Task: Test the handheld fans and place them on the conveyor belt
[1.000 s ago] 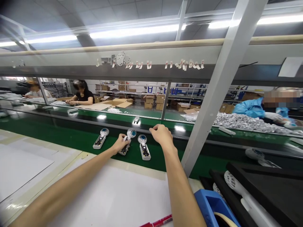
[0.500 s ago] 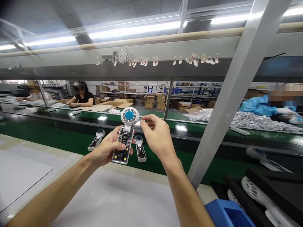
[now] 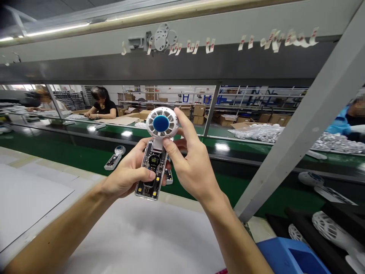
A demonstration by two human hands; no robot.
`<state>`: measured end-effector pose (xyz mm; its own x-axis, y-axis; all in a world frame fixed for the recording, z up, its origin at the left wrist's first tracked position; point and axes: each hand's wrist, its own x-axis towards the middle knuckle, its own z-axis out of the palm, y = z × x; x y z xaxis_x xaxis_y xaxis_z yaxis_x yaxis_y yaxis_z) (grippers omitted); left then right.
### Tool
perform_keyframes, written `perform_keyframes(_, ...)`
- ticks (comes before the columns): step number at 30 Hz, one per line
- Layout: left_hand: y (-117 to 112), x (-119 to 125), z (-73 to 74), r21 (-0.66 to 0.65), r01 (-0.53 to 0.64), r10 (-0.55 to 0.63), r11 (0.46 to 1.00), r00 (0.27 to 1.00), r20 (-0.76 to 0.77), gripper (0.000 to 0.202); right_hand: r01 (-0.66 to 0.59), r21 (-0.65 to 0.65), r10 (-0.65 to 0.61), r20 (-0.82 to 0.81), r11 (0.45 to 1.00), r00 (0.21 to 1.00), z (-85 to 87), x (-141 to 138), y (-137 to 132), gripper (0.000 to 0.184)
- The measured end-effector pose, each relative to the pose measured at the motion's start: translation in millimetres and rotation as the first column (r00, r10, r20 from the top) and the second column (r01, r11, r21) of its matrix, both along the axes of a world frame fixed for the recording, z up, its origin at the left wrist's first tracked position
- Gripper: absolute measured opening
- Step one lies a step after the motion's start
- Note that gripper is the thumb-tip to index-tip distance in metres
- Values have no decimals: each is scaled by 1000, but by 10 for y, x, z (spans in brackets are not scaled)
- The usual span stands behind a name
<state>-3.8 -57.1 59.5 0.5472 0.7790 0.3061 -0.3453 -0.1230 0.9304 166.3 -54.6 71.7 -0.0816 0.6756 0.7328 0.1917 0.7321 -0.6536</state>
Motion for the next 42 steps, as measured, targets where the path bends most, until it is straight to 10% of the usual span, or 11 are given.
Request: perform_keyframes(42, -18, -26, -52, 28, 110, -110, 994, 994, 9, 80, 4, 53, -11, 121, 999, 993, 24, 61, -54, 64)
